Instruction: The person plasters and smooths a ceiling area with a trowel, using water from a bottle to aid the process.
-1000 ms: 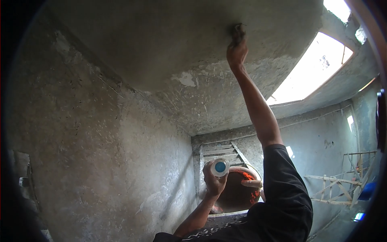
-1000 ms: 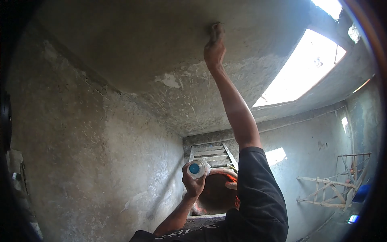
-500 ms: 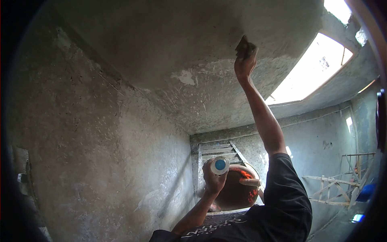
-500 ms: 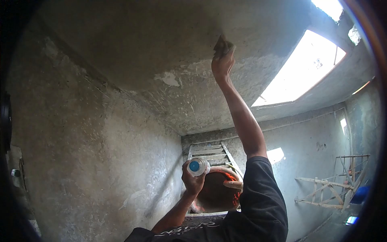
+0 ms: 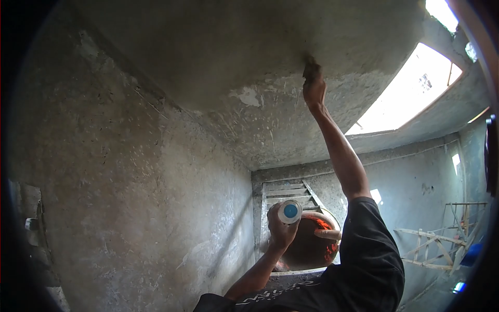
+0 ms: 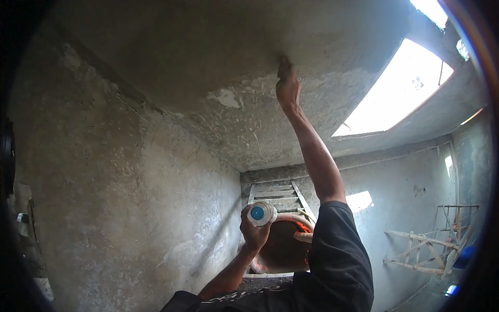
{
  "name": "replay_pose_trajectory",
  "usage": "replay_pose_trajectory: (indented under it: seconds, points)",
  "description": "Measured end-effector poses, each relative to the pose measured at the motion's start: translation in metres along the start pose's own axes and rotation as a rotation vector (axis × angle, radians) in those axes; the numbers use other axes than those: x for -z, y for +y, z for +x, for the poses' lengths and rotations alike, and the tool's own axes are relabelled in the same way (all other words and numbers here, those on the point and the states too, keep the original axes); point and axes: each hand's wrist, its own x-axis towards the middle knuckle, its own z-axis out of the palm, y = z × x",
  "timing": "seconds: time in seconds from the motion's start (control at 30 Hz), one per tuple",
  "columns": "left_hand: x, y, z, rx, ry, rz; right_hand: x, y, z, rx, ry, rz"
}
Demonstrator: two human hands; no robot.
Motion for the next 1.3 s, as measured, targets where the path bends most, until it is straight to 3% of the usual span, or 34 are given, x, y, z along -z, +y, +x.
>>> replay_pose_trajectory:
  seconds: [0.1,0.13,0.3,0.43,0.5,0.67,0.73,0.77,0.83,0.87,0.93,1.07,1.13,1.17,1.23,1.3]
  points:
    - [-0.001,-0.002,0.0,0.026,-0.022,-0.031,0.031,-0.035,0.033,-0.488,0.171,0.262]
    - [0.0,-0.002,0.001,0.028,-0.025,-0.031,0.035,-0.041,0.045,-0.49,0.171,0.26]
    - [0.0,0.0,0.001,-0.004,-0.019,-0.103,-0.009,-0.019,0.075,-0.036,0.266,-0.007]
    - [0.001,0.004,0.004,-0.053,0.012,0.0,-0.018,-0.01,0.029,-0.038,0.111,-0.017]
    - [0.0,-0.001,0.001,-0.008,-0.03,0.0,-0.004,-0.014,0.007,-0.073,-0.074,0.109]
    - [0.0,-0.002,-0.001,-0.001,0.007,-0.017,0.026,-0.026,0.053,-0.324,0.187,0.128]
    - [0.001,0.0,0.003,-0.029,0.007,-0.006,0.035,-0.034,0.083,-0.054,0.335,0.08]
    - [0.002,0.001,0.003,-0.017,-0.005,-0.036,0.031,-0.027,0.088,-0.058,0.333,0.08]
    - [0.003,0.002,0.002,-0.001,-0.021,-0.066,0.024,-0.008,0.096,0.07,0.097,-0.109]
    - [0.003,0.002,0.003,-0.004,-0.021,-0.06,0.018,0.004,0.093,0.07,0.094,-0.111]
    - [0.002,0.001,0.004,-0.009,-0.018,-0.052,-0.003,0.028,0.074,0.284,0.187,-0.272]
    - [0.001,-0.001,0.0,0.017,-0.011,-0.022,0.008,0.032,0.025,0.112,0.078,-0.278]
    - [0.001,-0.001,0.002,0.025,-0.003,0.008,0.025,0.021,0.015,-0.313,-0.148,-0.009]
    - [0.0,-0.002,0.002,0.018,0.002,-0.005,0.026,0.016,0.021,-0.31,-0.145,-0.006]
    - [0.0,-0.002,0.003,0.014,0.002,-0.013,0.026,0.007,0.032,-0.238,0.066,0.101]
    - [0.002,0.002,0.004,-0.023,0.007,0.025,0.027,-0.017,0.056,-0.169,0.077,0.085]
